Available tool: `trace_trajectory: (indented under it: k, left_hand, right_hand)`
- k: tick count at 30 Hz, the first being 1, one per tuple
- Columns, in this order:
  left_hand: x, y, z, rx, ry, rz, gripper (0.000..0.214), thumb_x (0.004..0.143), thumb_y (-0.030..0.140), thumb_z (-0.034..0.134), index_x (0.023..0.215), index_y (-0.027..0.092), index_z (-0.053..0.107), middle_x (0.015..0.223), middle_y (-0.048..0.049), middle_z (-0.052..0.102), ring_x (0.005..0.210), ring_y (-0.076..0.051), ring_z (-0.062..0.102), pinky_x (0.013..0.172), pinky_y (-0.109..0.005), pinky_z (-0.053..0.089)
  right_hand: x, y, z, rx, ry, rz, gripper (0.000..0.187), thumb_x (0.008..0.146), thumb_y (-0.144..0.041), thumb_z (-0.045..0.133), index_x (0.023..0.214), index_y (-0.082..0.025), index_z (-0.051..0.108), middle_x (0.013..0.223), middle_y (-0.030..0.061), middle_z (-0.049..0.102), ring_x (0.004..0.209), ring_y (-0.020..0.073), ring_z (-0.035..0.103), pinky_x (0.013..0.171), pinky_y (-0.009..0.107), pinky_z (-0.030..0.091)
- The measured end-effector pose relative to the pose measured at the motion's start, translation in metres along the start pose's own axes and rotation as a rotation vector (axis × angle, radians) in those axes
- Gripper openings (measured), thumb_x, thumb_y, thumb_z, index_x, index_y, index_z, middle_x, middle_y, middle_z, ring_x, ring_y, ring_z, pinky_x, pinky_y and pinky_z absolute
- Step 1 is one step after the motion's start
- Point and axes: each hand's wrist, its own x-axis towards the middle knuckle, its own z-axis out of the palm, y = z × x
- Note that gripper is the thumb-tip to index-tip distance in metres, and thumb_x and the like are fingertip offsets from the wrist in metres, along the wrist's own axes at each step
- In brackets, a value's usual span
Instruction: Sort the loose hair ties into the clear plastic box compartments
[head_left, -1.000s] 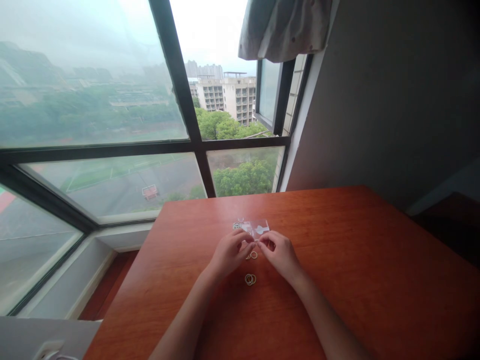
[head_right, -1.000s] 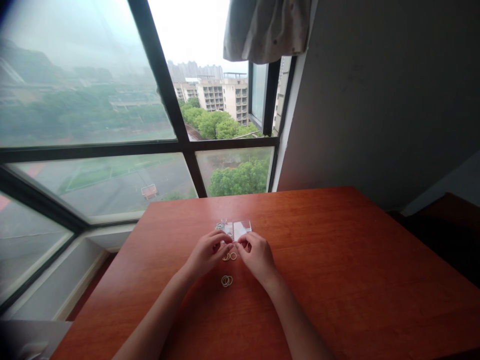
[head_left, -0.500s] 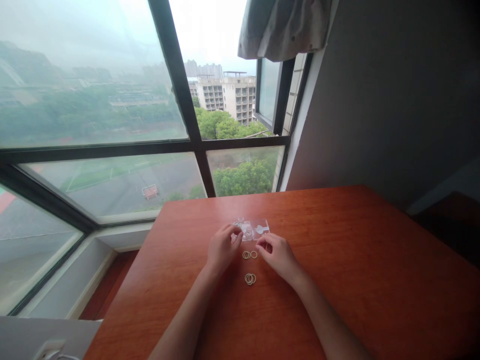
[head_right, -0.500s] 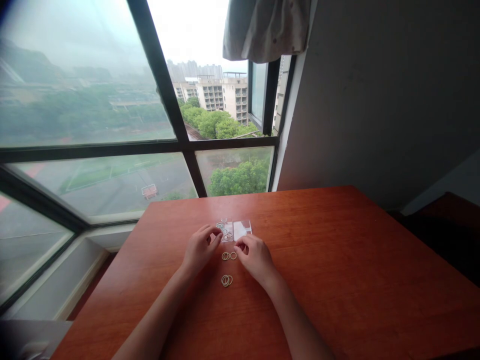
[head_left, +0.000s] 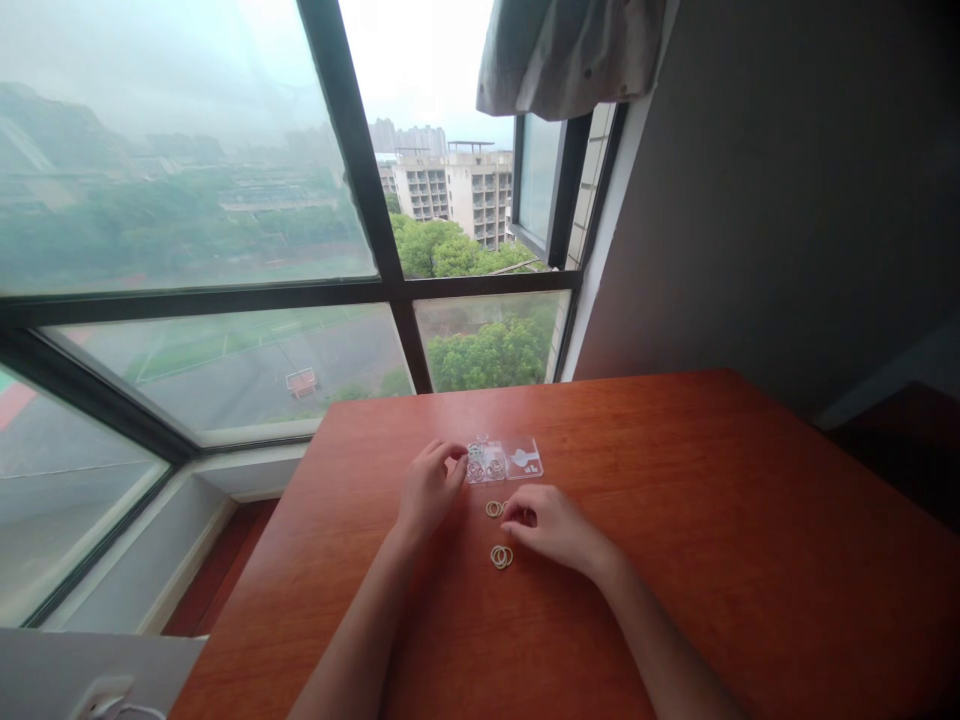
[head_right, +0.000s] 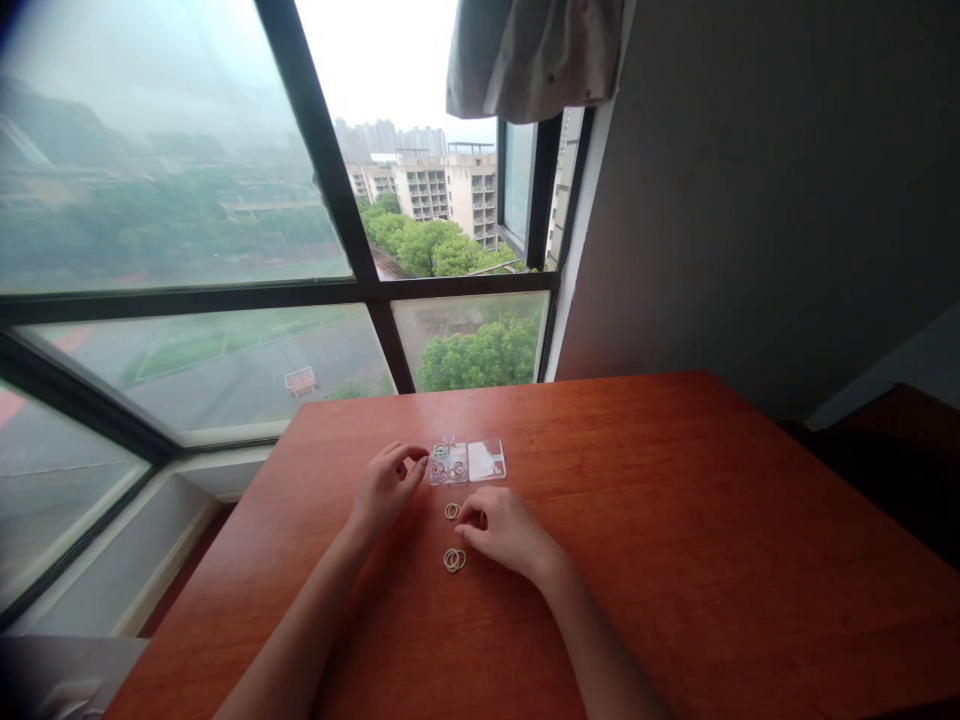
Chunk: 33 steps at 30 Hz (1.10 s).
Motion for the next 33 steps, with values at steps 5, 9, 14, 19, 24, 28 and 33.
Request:
trace_trajectory:
  k: [5, 9, 14, 19, 24, 28, 33]
  left_hand:
    - [0.002, -0.003, -0.003, 0.001, 0.021, -0.012, 0.016, 0.086, 0.026, 0.052, 0.086, 0.019, 0.066, 0.082, -0.0014, 0.063, 0.061, -0.011, 0.052, 0.060, -0.024, 0.041]
    - [0.001, -0.001, -0.002, 0.000, 0.020, -0.003, 0.016, 0.086, 0.026, 0.052, 0.086, 0.019, 0.067, 0.082, -0.0013, 0.063, 0.060, -0.011, 0.051, 0.060, -0.024, 0.041]
    - [0.001, -0.001, -0.002, 0.001, 0.009, 0.000, 0.017, 0.086, 0.026, 0.052, 0.087, 0.019, 0.067, 0.081, -0.0018, 0.063, 0.061, -0.011, 0.052, 0.060, -0.024, 0.041]
    - [0.000, 0.000, -0.002, -0.015, -0.005, 0.001, 0.017, 0.086, 0.027, 0.051, 0.088, 0.019, 0.066, 0.082, -0.0019, 0.062, 0.061, -0.011, 0.053, 0.059, -0.023, 0.041]
    - [-0.001, 0.002, 0.000, -0.042, -0.026, 0.027, 0.017, 0.086, 0.025, 0.051, 0.088, 0.019, 0.066, 0.082, -0.0017, 0.061, 0.058, -0.010, 0.050, 0.058, -0.023, 0.040]
    - [-0.002, 0.007, 0.001, -0.079, -0.033, 0.041, 0.015, 0.086, 0.024, 0.052, 0.088, 0.019, 0.066, 0.084, -0.0017, 0.062, 0.059, -0.010, 0.049, 0.059, -0.023, 0.039]
    - [-0.006, 0.021, 0.005, -0.147, -0.172, 0.137, 0.017, 0.088, 0.029, 0.052, 0.086, 0.019, 0.067, 0.079, -0.0017, 0.060, 0.061, -0.010, 0.049, 0.059, -0.022, 0.040]
  right_hand:
    - [-0.004, -0.005, 0.000, -0.017, -0.123, -0.008, 0.005, 0.072, -0.023, 0.073, 0.077, -0.021, 0.071, 0.070, -0.0026, 0.067, 0.062, 0.0118, 0.058, 0.056, 0.020, 0.039]
    - [-0.005, -0.006, 0.001, -0.078, -0.123, -0.010, 0.005, 0.072, -0.019, 0.069, 0.074, -0.023, 0.072, 0.069, -0.0026, 0.068, 0.061, 0.0119, 0.058, 0.056, 0.020, 0.037]
    - [-0.004, -0.008, 0.002, -0.111, -0.119, -0.014, 0.010, 0.070, -0.015, 0.066, 0.073, -0.023, 0.072, 0.070, -0.0022, 0.068, 0.061, 0.0122, 0.058, 0.056, 0.020, 0.036]
    - [-0.002, -0.006, 0.005, -0.138, -0.055, 0.007, 0.011, 0.070, -0.010, 0.062, 0.070, -0.020, 0.068, 0.068, -0.0013, 0.066, 0.062, 0.0124, 0.055, 0.057, 0.021, 0.036]
    - [0.000, 0.001, 0.005, -0.127, 0.028, 0.042, 0.007, 0.076, -0.015, 0.063, 0.072, -0.020, 0.066, 0.071, -0.0011, 0.066, 0.065, 0.0129, 0.057, 0.060, 0.022, 0.037]
    - [0.004, 0.006, 0.003, -0.107, 0.154, 0.049, 0.008, 0.079, -0.017, 0.061, 0.072, -0.020, 0.064, 0.070, -0.0008, 0.065, 0.065, 0.0135, 0.056, 0.062, 0.023, 0.039]
    - [0.008, 0.010, 0.002, -0.038, 0.332, 0.054, 0.010, 0.081, -0.022, 0.061, 0.072, -0.020, 0.063, 0.068, 0.0001, 0.062, 0.060, 0.0138, 0.054, 0.058, 0.024, 0.039]
